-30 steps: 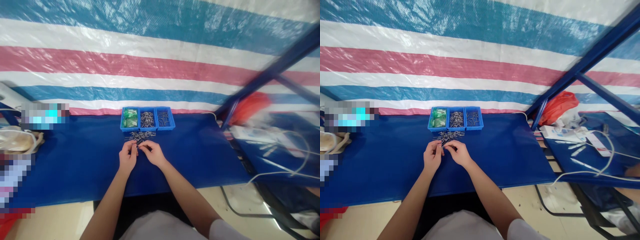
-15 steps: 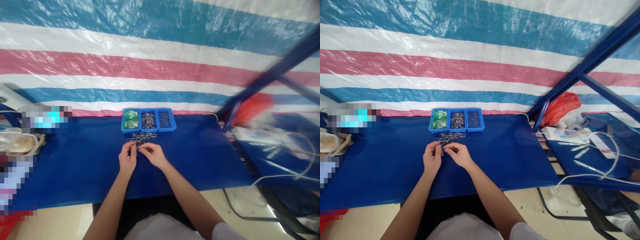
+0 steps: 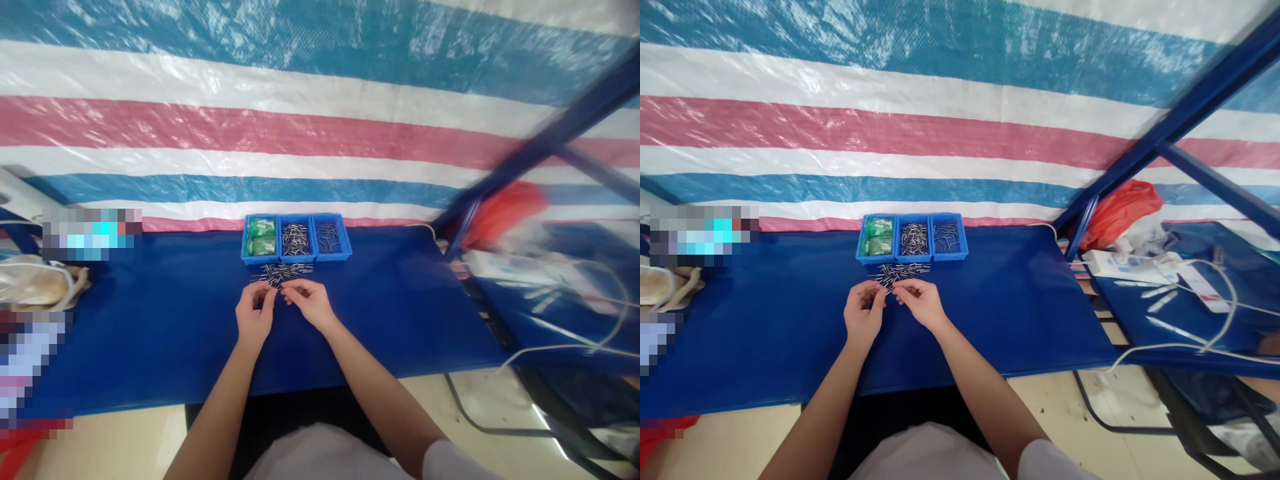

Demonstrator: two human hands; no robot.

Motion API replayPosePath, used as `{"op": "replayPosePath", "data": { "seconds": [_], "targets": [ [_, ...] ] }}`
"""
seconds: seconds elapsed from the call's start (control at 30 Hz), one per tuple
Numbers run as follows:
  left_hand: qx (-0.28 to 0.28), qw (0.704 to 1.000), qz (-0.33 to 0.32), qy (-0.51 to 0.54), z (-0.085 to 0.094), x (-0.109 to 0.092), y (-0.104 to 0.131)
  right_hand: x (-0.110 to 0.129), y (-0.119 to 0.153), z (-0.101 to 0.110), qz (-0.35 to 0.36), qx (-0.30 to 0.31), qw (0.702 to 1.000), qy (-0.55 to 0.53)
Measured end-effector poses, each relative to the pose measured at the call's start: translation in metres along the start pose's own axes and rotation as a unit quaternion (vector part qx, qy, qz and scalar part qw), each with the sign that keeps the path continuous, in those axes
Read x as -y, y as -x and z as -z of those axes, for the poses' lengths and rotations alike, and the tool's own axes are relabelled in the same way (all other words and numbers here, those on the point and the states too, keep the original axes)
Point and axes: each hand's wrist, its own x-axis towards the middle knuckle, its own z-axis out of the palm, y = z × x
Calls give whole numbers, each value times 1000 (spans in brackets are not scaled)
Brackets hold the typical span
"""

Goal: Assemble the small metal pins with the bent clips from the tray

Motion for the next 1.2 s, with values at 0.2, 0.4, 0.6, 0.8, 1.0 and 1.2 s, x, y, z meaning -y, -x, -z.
{"op": "replayPosePath", "data": {
  "seconds": [0.2,0.4,0.6,0.8,1.0,1.2],
  "targets": [
    [-25,999,3,-45,0,-10,0,-1,-2,3,-16,-13,999,-38],
    [-43,995,0,-89,1,-11,2,-4,-3,3,-23,-7,998,-62],
    [-43,994,-8,-97,1,-8,3,-5,-4,4,-31,-2,997,-71],
    [-38,994,-11,-105,3,-15,0,-9,-7,6,-39,-35,994,-96],
    [-29,997,-13,-76,2,-15,-1,-10,-8,7,47,-45,989,-133],
    [-14,997,-13,-73,2,-12,-2,-8,-6,9,130,-20,990,56]
  ]
}}
